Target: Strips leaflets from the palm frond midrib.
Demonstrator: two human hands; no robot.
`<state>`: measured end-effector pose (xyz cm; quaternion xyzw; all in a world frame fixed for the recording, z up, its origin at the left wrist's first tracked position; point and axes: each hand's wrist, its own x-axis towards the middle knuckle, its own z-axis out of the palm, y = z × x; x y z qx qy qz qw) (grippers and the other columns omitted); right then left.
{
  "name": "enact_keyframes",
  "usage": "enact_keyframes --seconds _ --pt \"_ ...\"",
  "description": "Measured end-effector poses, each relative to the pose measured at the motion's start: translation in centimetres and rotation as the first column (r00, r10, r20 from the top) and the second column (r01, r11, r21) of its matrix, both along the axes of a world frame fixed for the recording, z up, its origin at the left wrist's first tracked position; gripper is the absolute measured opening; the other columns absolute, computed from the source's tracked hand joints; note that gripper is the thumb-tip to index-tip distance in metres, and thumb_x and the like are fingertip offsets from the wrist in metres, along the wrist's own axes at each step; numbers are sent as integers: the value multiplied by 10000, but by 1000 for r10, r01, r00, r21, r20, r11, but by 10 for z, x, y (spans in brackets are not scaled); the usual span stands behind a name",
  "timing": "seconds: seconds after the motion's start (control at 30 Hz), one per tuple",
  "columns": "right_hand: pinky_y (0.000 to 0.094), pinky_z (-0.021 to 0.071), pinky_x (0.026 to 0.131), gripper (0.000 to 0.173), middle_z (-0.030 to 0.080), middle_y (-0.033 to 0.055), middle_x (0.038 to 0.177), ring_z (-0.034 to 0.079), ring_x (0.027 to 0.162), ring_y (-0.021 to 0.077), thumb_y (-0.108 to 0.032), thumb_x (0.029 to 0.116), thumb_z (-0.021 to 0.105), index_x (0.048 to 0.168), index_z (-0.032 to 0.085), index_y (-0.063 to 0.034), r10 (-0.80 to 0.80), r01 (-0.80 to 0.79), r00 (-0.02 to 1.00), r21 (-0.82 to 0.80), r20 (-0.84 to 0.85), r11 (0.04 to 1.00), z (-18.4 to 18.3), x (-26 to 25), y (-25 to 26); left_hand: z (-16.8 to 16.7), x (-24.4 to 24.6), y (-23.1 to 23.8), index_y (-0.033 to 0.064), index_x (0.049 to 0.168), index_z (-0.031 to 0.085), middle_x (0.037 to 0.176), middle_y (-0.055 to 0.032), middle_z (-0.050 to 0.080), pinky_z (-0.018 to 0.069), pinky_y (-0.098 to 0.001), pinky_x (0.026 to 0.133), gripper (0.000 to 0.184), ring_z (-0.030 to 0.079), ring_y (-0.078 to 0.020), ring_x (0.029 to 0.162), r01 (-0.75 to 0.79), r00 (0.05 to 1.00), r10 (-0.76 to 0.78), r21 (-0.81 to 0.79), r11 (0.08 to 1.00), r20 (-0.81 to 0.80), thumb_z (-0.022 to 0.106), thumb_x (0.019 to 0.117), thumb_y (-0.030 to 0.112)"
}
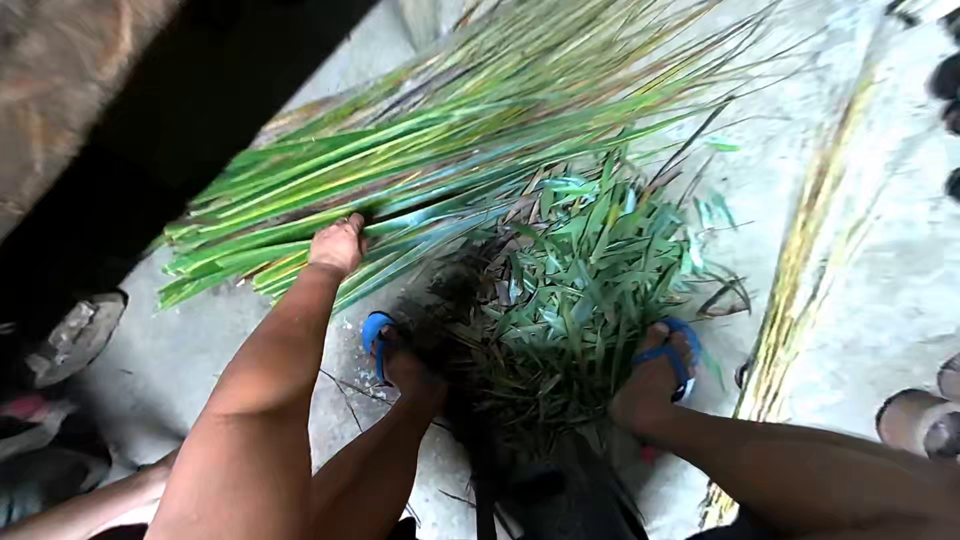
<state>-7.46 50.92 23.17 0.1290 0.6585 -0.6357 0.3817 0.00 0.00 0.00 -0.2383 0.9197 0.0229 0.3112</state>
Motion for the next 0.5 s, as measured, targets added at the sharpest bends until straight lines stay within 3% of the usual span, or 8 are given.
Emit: enact_keyframes --seconds 0.03,0.07,0.13,0.2,0.3,0.4,0.5 --pt "124 535 555 249 711 -11 784 662 604 3 -102 964 407 1120 591 -43 -78 69 994 -107 -83 992 4 -2 30 17 1 10 52 1314 594 1238 -277 649 495 -699 935 345 636 -492 1148 -2 1000 3 33 999 -28 612 1012 218" --pt "173 549 484 328 699 -2 804 651 557 43 -131 1008 337 1270 534 -113 -67 39 993 -259 -101 965 3 -4 64 34 4 20 66 1293 606 1213 -267 660 508 -703 908 321 649 -490 1117 5 997 0 64 998 -78 617 1010 218" --pt "191 511 410 402 675 -9 770 587 480 48 -164 1051 273 1361 528 -181 -131 70 981 -362 -145 930 8 3 80 61 20 42 77 1213 628 1101 -242 680 541 -692 814 241 683 -461 988 46 969 -13 131 990 -247 626 995 179" --pt "178 469 405 372 649 -7 735 531 457 35 -177 1066 290 1334 546 -148 -155 94 972 -312 -177 945 15 9 72 87 31 65 65 1187 631 1054 -210 684 553 -652 823 207 691 -401 965 83 931 2 216 973 -366 571 1012 156" --pt "209 480 438 297 677 69 821 542 488 76 -151 1096 378 1289 570 -34 -185 134 969 -279 -166 951 16 16 64 129 52 109 29 1230 631 1118 -194 679 536 -561 936 286 674 -332 1052 150 886 18 325 934 -463 488 1029 173" --pt "216 464 447 212 692 91 902 535 503 87 -154 1076 508 1203 594 -8 -245 201 961 -284 -126 937 9 24 61 162 81 153 13 1175 647 1059 -160 679 556 -467 881 281 675 -260 965 242 797 34 371 896 -603 492 994 162" --pt "211 451 443 250 703 97 898 543 505 86 -189 1054 579 1234 571 -16 -294 250 952 -344 -83 905 9 23 63 186 102 193 24 1134 668 999 -114 685 569 -389 794 252 669 -185 862 326 705 46 381 865 -708 512 977 144"
